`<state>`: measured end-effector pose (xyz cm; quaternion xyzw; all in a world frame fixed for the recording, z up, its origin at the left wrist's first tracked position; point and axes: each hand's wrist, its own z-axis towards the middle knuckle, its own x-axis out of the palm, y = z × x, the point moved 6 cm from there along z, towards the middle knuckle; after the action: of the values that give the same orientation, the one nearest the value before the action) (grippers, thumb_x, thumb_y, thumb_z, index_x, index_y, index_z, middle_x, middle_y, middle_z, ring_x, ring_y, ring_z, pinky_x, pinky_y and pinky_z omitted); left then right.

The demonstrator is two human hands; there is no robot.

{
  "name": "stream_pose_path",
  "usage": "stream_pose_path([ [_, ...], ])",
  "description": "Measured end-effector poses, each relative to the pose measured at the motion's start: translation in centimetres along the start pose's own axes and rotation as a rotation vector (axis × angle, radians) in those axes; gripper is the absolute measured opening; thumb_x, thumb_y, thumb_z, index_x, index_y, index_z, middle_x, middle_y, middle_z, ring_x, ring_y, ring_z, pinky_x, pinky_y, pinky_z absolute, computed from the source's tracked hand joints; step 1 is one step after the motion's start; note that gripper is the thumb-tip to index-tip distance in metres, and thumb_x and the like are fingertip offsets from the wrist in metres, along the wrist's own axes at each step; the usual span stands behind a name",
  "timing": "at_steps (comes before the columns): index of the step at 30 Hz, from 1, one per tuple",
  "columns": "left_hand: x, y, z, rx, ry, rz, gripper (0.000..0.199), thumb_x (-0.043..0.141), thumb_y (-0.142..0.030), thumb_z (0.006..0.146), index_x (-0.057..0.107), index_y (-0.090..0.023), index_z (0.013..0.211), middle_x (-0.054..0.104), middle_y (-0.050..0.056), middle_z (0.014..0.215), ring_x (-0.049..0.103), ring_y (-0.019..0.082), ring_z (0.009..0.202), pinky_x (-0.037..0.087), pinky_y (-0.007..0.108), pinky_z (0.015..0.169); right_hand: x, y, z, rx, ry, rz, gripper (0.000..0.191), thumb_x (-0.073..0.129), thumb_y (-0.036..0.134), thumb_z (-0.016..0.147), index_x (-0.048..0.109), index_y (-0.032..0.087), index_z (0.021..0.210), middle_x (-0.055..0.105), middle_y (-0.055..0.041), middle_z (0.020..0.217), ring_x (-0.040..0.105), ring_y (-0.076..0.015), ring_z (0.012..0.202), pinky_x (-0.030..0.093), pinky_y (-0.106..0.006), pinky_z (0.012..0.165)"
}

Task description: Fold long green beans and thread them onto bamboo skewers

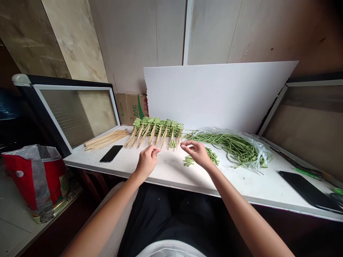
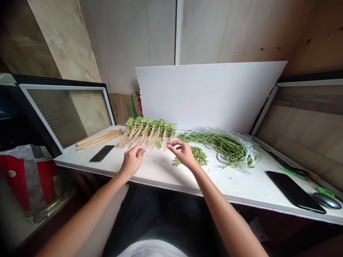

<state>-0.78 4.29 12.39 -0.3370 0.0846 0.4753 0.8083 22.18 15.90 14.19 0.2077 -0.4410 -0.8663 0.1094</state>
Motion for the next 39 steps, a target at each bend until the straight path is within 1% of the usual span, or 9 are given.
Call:
stream_pose_path([
  [3, 0.0, 0.5, 0.1, -0.032, 0.014, -0.015, 0.013, 0.057, -0.016, 0.095, 0.067, -0.02, 0.088, 0.074, 0.004, 0.079, 0.069, 0.019, 0.073, 0.05, 0.027, 0.066, -1.8, -1.9, 0.4, -0.057, 0.073, -0.301, 0.024, 0.078, 0.05, 0.083, 0.083, 0.027, 0.089, 0.078, -0.0088, 0.094, 0.064, -0.0304, 0.096, 0.051, -0.041, 0.083],
  [8, 0.4, 0.7, 0.0, -0.047, 0.044, -0.031, 0.014, 0.056, -0.017, 0.096, 0.067, -0.02, 0.088, 0.074, 0.004, 0.079, 0.068, 0.018, 0.071, 0.049, 0.026, 0.065, -2.4, -6.7, 0.1, 0.07, 0.2, -0.773, 0.006, 0.079, 0.028, 0.081, 0.082, 0.025, 0.076, 0.077, -0.0126, 0.088, 0.062, -0.0355, 0.104, 0.047, -0.041, 0.088],
  [15, 0.7, 0.6, -0.1, -0.045, 0.064, -0.061, 0.012, 0.058, -0.021, 0.096, 0.067, -0.02, 0.088, 0.073, 0.004, 0.077, 0.067, 0.018, 0.069, 0.05, 0.026, 0.065, -2.1, -7.7, -0.2, 0.14, 0.203, -0.948, 0.007, 0.076, 0.019, 0.082, 0.08, 0.021, 0.077, 0.077, -0.0153, 0.088, 0.063, -0.0368, 0.111, 0.046, -0.039, 0.085],
  [17, 0.7, 0.6, -0.1, -0.046, 0.069, -0.061, 0.013, 0.058, -0.022, 0.096, 0.067, -0.02, 0.088, 0.072, 0.004, 0.077, 0.066, 0.018, 0.068, 0.05, 0.026, 0.065, -2.6, -7.5, 0.1, 0.115, 0.162, -0.875, 0.007, 0.077, 0.019, 0.081, 0.079, 0.022, 0.075, 0.078, -0.0136, 0.086, 0.066, -0.0351, 0.104, 0.047, -0.039, 0.082],
  [20, 0.6, 0.5, 0.0, -0.041, 0.07, -0.064, 0.013, 0.058, -0.023, 0.096, 0.067, -0.02, 0.088, 0.071, 0.004, 0.075, 0.066, 0.018, 0.067, 0.051, 0.027, 0.065, -4.1, -6.8, 0.6, 0.103, 0.045, -0.558, 0.005, 0.08, 0.028, 0.08, 0.08, 0.024, 0.078, 0.078, -0.0095, 0.083, 0.07, -0.028, 0.081, 0.05, -0.037, 0.074],
  [26, 0.6, 0.4, -0.1, -0.047, 0.063, -0.083, 0.014, 0.057, -0.024, 0.097, 0.067, -0.02, 0.088, 0.071, 0.004, 0.074, 0.067, 0.018, 0.068, 0.051, 0.027, 0.064, -6.1, -5.4, 1.1, 0.212, -0.199, 0.079, 0.046, 0.094, 0.049, 0.06, 0.081, 0.021, 0.094, 0.079, -0.0095, 0.089, 0.069, -0.0245, 0.079, 0.052, -0.034, 0.066],
  [31, 0.9, 0.2, -0.3, -0.039, 0.058, -0.084, 0.013, 0.056, -0.023, 0.097, 0.066, -0.02, 0.088, 0.072, 0.004, 0.078, 0.065, 0.017, 0.065, 0.048, 0.025, 0.061, -4.6, -4.6, 1.0, 0.292, -0.122, 0.345, 0.044, 0.09, 0.059, 0.064, 0.078, 0.022, 0.086, 0.073, -0.0054, 0.088, 0.065, -0.0194, 0.081, 0.05, -0.028, 0.064],
  [36, 0.8, 0.0, -0.3, -0.044, 0.061, -0.088, 0.013, 0.056, -0.023, 0.097, 0.066, -0.02, 0.088, 0.072, 0.003, 0.078, 0.063, 0.016, 0.065, 0.046, 0.025, 0.062, -3.3, -4.2, 0.9, 0.305, -0.094, 0.545, 0.045, 0.092, 0.054, 0.066, 0.077, 0.027, 0.098, 0.069, -0.0024, 0.092, 0.063, -0.0173, 0.084, 0.052, -0.025, 0.064],
  [39, 0.8, -0.1, -0.2, -0.045, 0.063, -0.088, 0.014, 0.056, -0.024, 0.097, 0.066, -0.02, 0.088, 0.071, 0.003, 0.077, 0.062, 0.016, 0.064, 0.046, 0.025, 0.062, -2.4, -4.2, 0.9, 0.311, -0.035, 0.613, 0.036, 0.09, 0.052, 0.07, 0.074, 0.027, 0.091, 0.067, -0.0016, 0.091, 0.063, -0.0166, 0.084, 0.052, -0.024, 0.063],
])
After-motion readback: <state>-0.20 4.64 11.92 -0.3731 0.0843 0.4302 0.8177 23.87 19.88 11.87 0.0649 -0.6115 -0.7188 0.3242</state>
